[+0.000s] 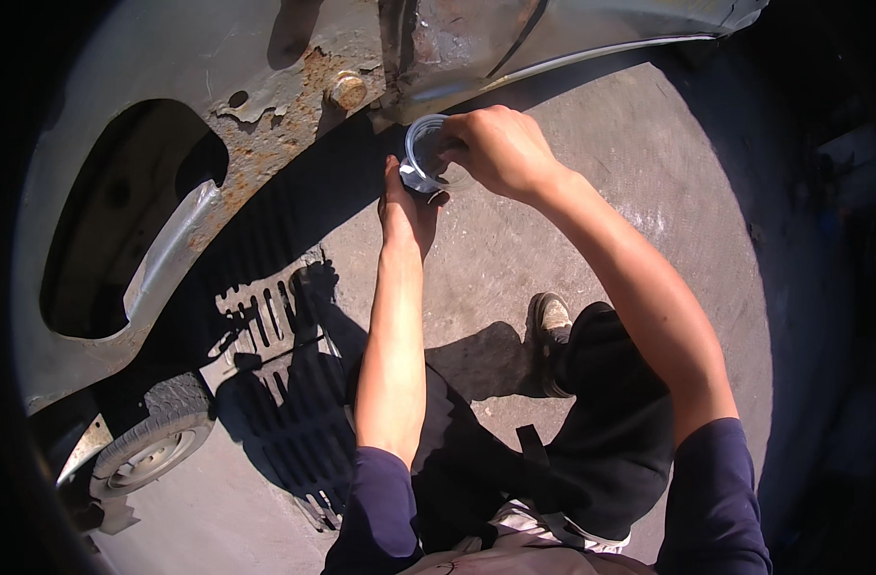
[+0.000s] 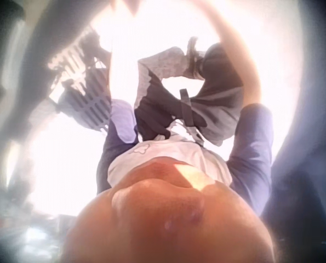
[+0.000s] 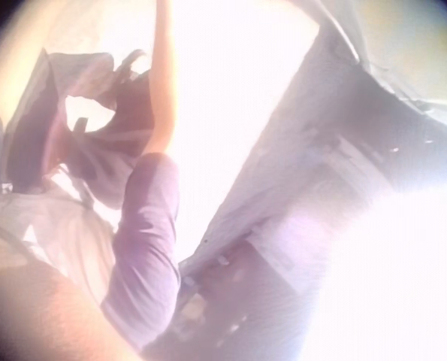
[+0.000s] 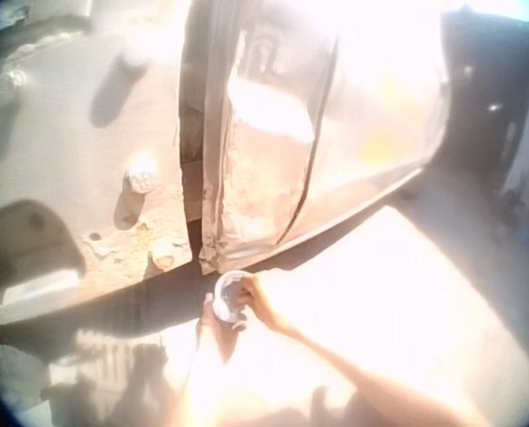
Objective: The person applies a white paste to a damaged area on a vehicle's rear bumper using a small wooden stick. They repeatedly dip the stick into a plastic cup and spread the paste over the rusted and dented surface.
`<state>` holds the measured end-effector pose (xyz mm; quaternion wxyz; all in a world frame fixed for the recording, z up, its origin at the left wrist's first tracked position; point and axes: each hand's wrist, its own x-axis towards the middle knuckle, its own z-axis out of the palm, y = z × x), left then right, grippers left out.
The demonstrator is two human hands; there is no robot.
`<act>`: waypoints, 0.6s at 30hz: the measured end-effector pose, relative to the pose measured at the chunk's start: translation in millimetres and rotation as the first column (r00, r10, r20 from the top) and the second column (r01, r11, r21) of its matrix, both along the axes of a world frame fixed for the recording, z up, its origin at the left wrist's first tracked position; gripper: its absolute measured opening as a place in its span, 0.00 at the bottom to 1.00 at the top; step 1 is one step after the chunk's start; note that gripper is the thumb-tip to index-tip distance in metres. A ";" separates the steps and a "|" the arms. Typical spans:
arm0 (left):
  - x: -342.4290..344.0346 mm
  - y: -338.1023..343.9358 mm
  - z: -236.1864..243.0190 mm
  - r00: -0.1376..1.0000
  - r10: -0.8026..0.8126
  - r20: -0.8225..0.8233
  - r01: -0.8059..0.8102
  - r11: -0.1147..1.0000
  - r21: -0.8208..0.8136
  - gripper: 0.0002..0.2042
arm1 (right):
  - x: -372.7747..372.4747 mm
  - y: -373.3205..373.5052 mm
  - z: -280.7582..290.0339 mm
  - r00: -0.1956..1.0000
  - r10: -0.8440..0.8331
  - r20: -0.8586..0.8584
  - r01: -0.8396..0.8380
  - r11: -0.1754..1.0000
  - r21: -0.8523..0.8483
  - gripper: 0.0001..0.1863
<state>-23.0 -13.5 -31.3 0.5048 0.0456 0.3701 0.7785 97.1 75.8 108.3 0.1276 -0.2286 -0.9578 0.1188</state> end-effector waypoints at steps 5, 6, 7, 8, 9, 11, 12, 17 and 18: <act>-16.7 6.6 -19.0 0.991 0.019 0.131 -0.011 0.998 -0.059 0.26 | 9.8 -4.7 11.8 0.992 0.020 -0.125 -0.020 1.000 0.003 0.10; -21.7 6.6 -22.0 0.977 0.014 0.212 -0.010 1.000 -0.024 0.26 | 9.9 -6.5 14.3 0.982 0.035 -0.186 -0.030 0.999 0.029 0.11; -25.7 6.3 -24.2 0.973 -0.001 0.229 -0.008 0.999 0.038 0.26 | 10.3 -8.1 16.5 0.971 0.037 -0.236 -0.026 0.998 0.049 0.11; -28.5 6.2 -25.7 0.966 -0.007 0.259 -0.009 0.998 0.063 0.25 | 11.2 -10.5 18.0 0.961 0.065 -0.268 -0.038 0.994 0.104 0.12; -29.7 6.3 -26.6 0.953 0.007 0.302 -0.020 0.999 0.039 0.25 | 11.7 -12.7 18.9 0.954 0.081 -0.290 -0.037 0.988 0.152 0.12; -30.0 8.3 -24.8 0.952 0.066 0.298 -0.067 0.998 -0.006 0.25 | 10.8 -13.8 20.9 0.933 0.143 -0.330 -0.047 0.958 0.282 0.13; -30.1 8.6 -23.0 0.948 0.107 0.300 -0.095 0.994 -0.054 0.25 | 9.3 -13.5 21.5 0.920 0.190 -0.343 -0.057 0.931 0.361 0.13; -30.8 6.3 -15.0 0.932 0.111 0.345 -0.089 0.993 -0.079 0.24 | -1.1 -7.3 20.1 0.861 0.349 -0.371 -0.043 0.776 0.629 0.14; -30.6 6.0 -14.5 0.941 0.111 0.320 -0.091 0.993 -0.078 0.24 | -3.1 -5.3 19.7 0.855 0.363 -0.370 -0.030 0.747 0.664 0.16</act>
